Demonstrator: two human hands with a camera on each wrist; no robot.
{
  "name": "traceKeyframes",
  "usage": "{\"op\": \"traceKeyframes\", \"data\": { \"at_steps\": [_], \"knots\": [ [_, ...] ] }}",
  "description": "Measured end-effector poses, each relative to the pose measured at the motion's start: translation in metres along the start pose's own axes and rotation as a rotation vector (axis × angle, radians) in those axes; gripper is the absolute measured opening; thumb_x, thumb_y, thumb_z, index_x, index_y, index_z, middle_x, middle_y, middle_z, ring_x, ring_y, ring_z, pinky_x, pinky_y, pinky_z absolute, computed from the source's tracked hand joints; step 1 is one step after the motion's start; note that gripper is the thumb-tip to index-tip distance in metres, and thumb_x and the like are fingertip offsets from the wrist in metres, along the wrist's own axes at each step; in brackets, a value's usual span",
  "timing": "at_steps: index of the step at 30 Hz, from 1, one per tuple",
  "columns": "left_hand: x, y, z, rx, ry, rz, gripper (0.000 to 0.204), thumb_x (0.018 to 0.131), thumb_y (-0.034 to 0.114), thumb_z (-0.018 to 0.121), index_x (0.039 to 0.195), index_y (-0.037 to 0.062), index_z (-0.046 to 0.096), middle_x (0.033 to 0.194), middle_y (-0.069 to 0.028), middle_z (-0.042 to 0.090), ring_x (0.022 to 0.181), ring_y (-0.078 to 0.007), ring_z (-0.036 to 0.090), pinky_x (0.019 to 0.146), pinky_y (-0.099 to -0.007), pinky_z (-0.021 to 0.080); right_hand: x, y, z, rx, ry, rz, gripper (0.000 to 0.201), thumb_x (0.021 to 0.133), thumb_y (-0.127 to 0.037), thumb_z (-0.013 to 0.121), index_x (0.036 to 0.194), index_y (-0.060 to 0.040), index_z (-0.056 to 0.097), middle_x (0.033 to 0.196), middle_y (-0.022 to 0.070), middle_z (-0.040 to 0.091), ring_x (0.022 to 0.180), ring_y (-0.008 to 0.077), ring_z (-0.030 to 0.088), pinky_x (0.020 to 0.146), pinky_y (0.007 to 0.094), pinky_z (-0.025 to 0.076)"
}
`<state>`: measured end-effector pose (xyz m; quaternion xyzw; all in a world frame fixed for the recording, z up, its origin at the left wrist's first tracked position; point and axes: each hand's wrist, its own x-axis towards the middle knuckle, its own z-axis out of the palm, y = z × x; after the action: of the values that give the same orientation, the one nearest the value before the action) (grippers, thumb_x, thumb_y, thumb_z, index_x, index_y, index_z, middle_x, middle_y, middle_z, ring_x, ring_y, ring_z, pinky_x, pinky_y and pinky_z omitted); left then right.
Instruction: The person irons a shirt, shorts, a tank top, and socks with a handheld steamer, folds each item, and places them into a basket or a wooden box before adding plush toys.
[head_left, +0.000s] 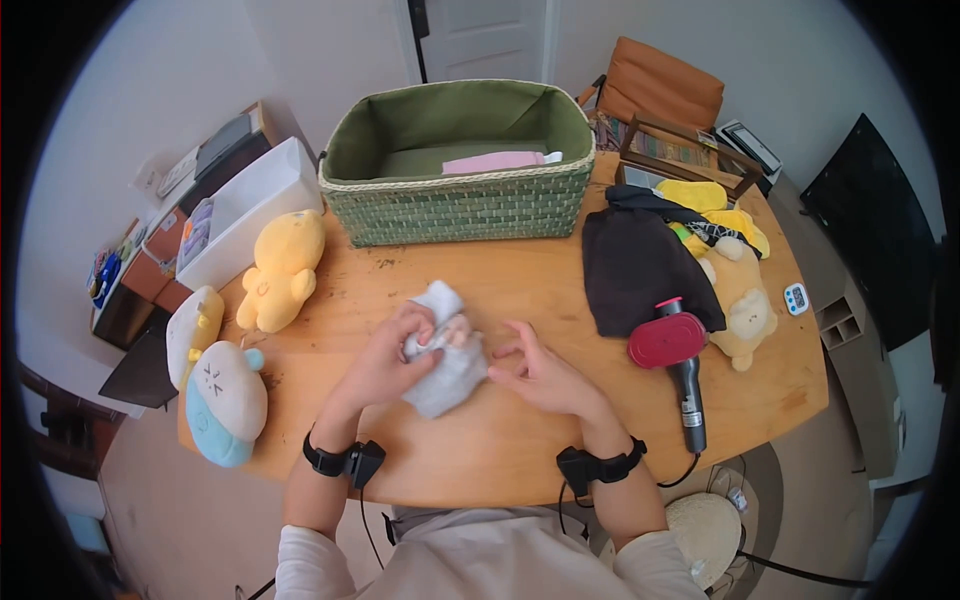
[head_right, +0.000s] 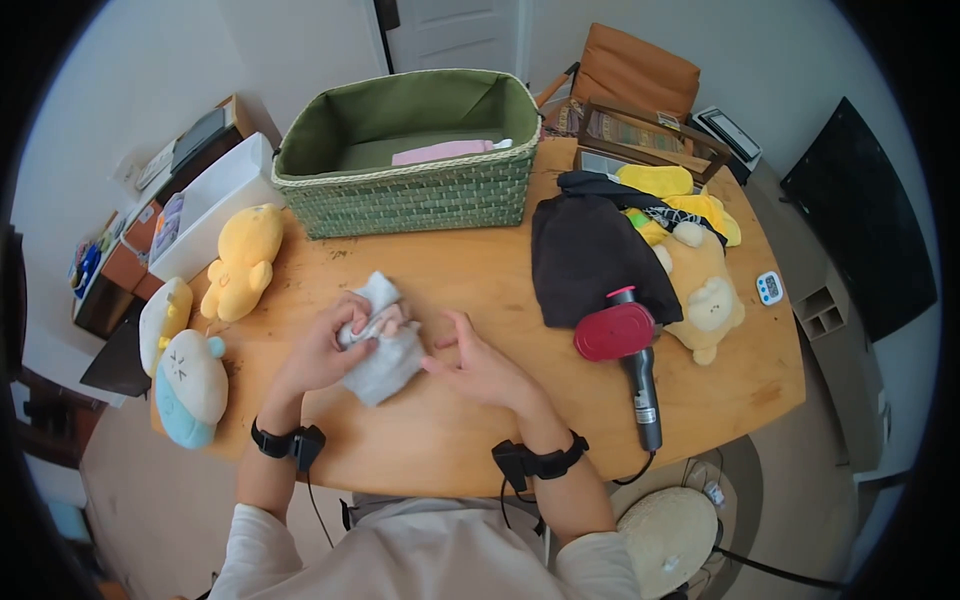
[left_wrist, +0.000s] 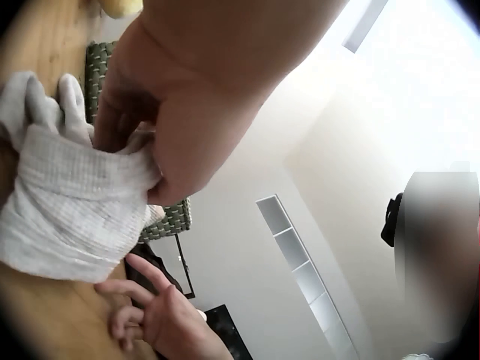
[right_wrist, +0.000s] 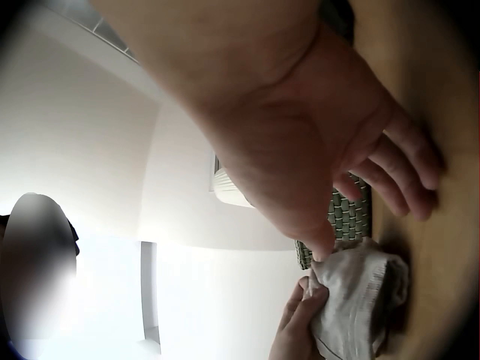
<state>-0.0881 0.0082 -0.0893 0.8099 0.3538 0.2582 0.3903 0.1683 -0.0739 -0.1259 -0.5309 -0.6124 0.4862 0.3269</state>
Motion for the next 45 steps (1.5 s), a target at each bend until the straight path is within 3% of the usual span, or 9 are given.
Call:
{"op": "traceKeyframes", "data": {
  "at_steps": [2, 9, 14, 18, 23, 30, 35, 40, 45],
  "knots": [
    [0.008, 0.04, 0.008, -0.383, -0.119, 0.102, 0.032, 0.08, 0.001, 0.074, 0.08, 0.0092, 0.043, 0.103, -0.0044, 0.05, 0.097, -0.0167, 0.048, 0.087, -0.0284, 0.039, 0.006, 0.025, -0.002, 0.004, 0.057, -0.281, 0.096, 0.094, -0.027, 0.072, 0.158, 0.0, 0.005, 0.141, 0.0238, 0.05, 0.128, 0.0285, 0.054, 0.105, 0.038, 0.044],
    [0.008, 0.016, 0.002, -0.613, -0.138, 0.134, 0.036, 0.082, -0.006, 0.069, 0.078, 0.0117, 0.038, 0.097, -0.0011, 0.044, 0.091, -0.0112, 0.042, 0.084, -0.0242, 0.037, -0.008, -0.007, -0.029, 0.901, -0.079, -0.281, 0.081, 0.097, -0.017, 0.068, 0.158, -0.0037, 0.017, 0.145, 0.0138, 0.049, 0.132, 0.0195, 0.048, 0.111, 0.0359, 0.038],
    [-0.003, -0.013, 0.008, -0.594, 0.094, -0.091, 0.029, 0.086, -0.009, 0.063, 0.088, 0.0113, 0.042, 0.106, -0.0004, 0.05, 0.096, -0.0079, 0.048, 0.082, -0.0232, 0.041, 0.0, -0.001, -0.021, 0.67, 0.228, -0.056, 0.023, 0.098, -0.009, 0.065, 0.118, -0.0022, 0.057, 0.085, 0.0016, 0.065, 0.059, 0.0029, 0.055, 0.052, 0.0164, 0.041],
    [-0.004, -0.033, 0.013, -0.661, 0.107, -0.193, 0.027, 0.087, -0.009, 0.061, 0.099, 0.0103, 0.047, 0.112, -0.0012, 0.053, 0.1, -0.008, 0.051, 0.083, -0.0232, 0.044, 0.0, 0.007, -0.015, 0.646, 0.238, -0.056, 0.023, 0.096, -0.008, 0.066, 0.117, -0.0018, 0.058, 0.087, 0.0006, 0.065, 0.062, 0.0019, 0.055, 0.054, 0.0181, 0.043],
    [-0.006, -0.035, 0.021, -0.554, 0.098, -0.26, 0.036, 0.085, -0.012, 0.058, 0.115, 0.0079, 0.051, 0.121, -0.0027, 0.054, 0.111, -0.0102, 0.052, 0.094, -0.0257, 0.043, -0.004, -0.005, -0.003, -0.444, 0.262, -0.014, 0.027, 0.09, -0.014, 0.071, 0.113, -0.0039, 0.062, 0.089, 0.0085, 0.07, 0.068, 0.021, 0.067, 0.065, 0.0343, 0.051],
    [-0.009, -0.027, 0.013, -0.589, 0.046, -0.038, 0.034, 0.082, -0.015, 0.05, 0.106, 0.0081, 0.053, 0.121, -0.005, 0.055, 0.113, -0.0122, 0.052, 0.1, -0.027, 0.04, 0.001, -0.003, 0.001, -0.271, 0.189, 0.097, 0.021, 0.09, -0.014, 0.07, 0.107, -0.0023, 0.065, 0.083, 0.0084, 0.068, 0.073, 0.021, 0.067, 0.066, 0.0333, 0.05],
    [-0.016, -0.061, -0.005, -0.572, 0.482, -0.045, 0.024, 0.083, -0.013, 0.05, 0.095, 0.008, 0.053, 0.123, -0.0069, 0.056, 0.123, -0.0184, 0.049, 0.106, -0.0326, 0.036, 0.005, -0.001, -0.004, 0.41, 0.724, -0.208, 0.017, 0.098, 0.001, 0.056, 0.115, 0.0001, 0.056, 0.081, 0.0007, 0.06, 0.071, 0.0054, 0.058, 0.061, 0.0207, 0.044],
    [-0.005, -0.043, -0.011, -0.141, 0.857, -0.118, 0.034, 0.088, -0.001, 0.061, 0.121, 0.0062, 0.055, 0.144, -0.0136, 0.05, 0.14, -0.0262, 0.041, 0.114, -0.0412, 0.031, 0.009, 0.004, -0.006, 0.403, 0.722, -0.249, 0.038, 0.097, 0.001, 0.059, 0.131, -0.0015, 0.044, 0.129, 0.0122, 0.049, 0.112, 0.0168, 0.059, 0.09, 0.0278, 0.052],
    [-0.012, -0.06, 0.002, 0.13, 0.432, -0.131, 0.056, 0.086, 0.01, 0.068, 0.139, 0.0105, 0.049, 0.15, -0.0171, 0.045, 0.144, -0.0316, 0.037, 0.117, -0.0493, 0.027, 0.009, 0.008, -0.004, -0.026, 0.584, -0.113, 0.049, 0.088, -0.01, 0.073, 0.13, -0.0019, 0.049, 0.13, 0.0152, 0.051, 0.119, 0.0289, 0.058, 0.097, 0.0401, 0.048]
  ]
}}
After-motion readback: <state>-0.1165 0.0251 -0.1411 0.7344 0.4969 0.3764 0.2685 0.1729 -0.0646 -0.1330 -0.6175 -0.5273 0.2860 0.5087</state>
